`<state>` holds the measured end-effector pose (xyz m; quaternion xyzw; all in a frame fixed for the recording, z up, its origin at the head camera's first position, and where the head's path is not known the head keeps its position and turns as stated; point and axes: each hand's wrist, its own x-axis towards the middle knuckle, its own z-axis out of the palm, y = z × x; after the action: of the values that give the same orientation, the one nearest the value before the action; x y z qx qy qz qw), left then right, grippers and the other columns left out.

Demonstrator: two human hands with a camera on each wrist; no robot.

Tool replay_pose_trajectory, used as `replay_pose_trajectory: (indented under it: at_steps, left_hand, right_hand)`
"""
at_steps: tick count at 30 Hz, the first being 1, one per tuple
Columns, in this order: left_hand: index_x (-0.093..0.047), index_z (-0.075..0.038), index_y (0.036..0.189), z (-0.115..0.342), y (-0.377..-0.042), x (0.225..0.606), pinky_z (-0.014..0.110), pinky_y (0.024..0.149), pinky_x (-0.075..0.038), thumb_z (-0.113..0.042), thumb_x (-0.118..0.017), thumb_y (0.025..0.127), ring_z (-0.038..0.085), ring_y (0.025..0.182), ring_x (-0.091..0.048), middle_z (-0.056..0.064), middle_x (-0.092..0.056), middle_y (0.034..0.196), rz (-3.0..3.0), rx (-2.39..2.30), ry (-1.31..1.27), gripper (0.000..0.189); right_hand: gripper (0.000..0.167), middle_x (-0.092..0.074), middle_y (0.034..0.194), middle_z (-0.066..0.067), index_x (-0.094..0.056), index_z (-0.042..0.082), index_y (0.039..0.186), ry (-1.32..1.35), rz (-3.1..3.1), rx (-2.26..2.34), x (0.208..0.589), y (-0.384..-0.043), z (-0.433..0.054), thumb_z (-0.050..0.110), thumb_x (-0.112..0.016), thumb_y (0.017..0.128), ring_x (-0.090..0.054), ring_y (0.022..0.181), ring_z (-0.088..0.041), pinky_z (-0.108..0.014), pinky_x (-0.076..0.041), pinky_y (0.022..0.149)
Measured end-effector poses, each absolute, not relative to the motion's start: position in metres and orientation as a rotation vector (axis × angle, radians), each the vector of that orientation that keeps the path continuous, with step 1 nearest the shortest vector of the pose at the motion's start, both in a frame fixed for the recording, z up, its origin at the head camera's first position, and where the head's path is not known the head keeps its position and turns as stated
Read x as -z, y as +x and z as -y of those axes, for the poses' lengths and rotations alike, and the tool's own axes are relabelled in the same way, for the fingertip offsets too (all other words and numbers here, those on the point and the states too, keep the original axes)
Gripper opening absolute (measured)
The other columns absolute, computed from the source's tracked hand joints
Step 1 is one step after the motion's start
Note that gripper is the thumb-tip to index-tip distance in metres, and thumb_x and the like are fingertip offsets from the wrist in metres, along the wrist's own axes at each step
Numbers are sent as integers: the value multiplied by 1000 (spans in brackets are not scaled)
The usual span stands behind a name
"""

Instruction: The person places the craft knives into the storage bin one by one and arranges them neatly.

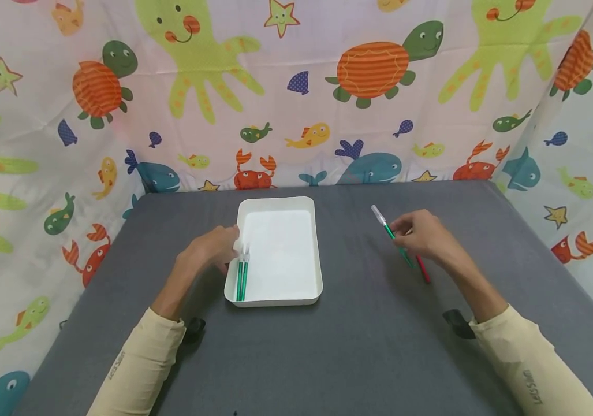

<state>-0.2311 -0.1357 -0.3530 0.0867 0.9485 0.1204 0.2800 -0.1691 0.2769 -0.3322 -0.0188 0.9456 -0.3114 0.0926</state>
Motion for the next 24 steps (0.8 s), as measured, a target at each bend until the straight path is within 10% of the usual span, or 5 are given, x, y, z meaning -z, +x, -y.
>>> replay_pose_trajectory:
  at_steps: [12,24]
  left_hand:
    - [-28,-1,163,135,-232,352,30,79,-64,-15,-66,103,27,106,-69,29,-46,157,-2523,-373,223,73]
    - [-29,-1,163,137,-231,354,39,94,-63,-16,-67,102,24,99,-72,28,-49,154,-2530,-375,242,74]
  right_hand:
    - [34,-70,105,-20,-68,-9,124,-89,-2741,1087,327,-169,-260,8,-68,95,-69,85,-23,-33,-63,72]
    - [33,-72,103,-20,-69,-9,123,-135,-2709,1186,320,-174,-230,7,-66,95,-71,87,-25,-32,-64,74]
